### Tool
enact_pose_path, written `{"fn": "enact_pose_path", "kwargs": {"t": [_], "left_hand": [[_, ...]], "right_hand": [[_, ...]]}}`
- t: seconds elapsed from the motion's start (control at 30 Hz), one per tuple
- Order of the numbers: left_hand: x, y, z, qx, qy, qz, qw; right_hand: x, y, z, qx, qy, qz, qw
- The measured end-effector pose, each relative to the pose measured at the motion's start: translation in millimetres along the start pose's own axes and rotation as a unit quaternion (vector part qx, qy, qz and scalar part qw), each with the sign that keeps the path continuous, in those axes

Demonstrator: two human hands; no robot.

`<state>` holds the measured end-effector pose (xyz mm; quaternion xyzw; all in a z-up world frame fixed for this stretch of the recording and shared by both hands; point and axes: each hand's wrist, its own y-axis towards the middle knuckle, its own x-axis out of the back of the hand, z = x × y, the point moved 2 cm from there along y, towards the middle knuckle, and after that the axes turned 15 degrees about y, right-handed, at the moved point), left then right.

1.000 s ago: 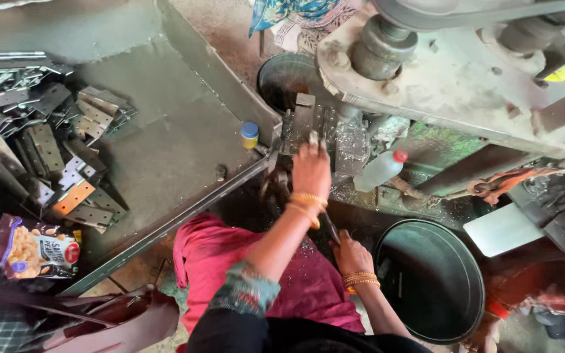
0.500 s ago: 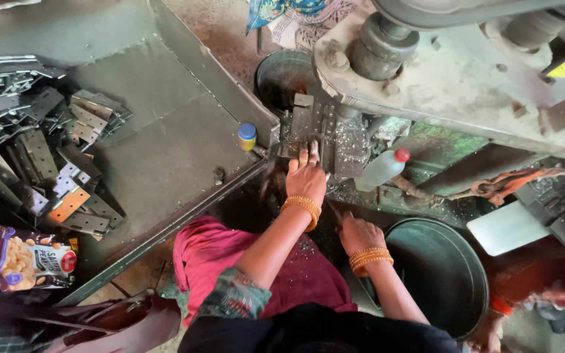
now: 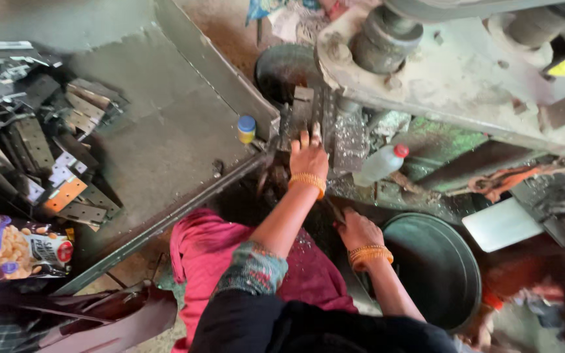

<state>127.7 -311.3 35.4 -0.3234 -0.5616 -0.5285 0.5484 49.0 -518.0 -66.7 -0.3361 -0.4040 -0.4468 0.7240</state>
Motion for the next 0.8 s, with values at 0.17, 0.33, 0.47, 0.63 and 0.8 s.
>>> {"fn": "enact_pose_path", "kwargs": {"t": [0.17,0.33,0.47,0.63,0.8], "left_hand": [[6,16,5,-0.005,-0.016,0.006,1.0],[7,22,6,-0.031,0.022,0.095,0.995],[9,28,5,-0.02,0.0,0.062,0.998],[0,32,11,-0.01,-0.001,0.064,0.998],[-10,52,-3,0.016,-0.026,0.09,0.995]], "right_hand": [[0,4,3,-0.029,0.043,0.035,0.998],[8,7,2,0.003,0.006,0.036,0.999],[3,13,-7,0.003,0.046,0.025,0.999],[-10,13,-6,-0.025,0.058,0.022,0.998],[1,12,-10,0.021,0.018,0.006,1.0]]}}
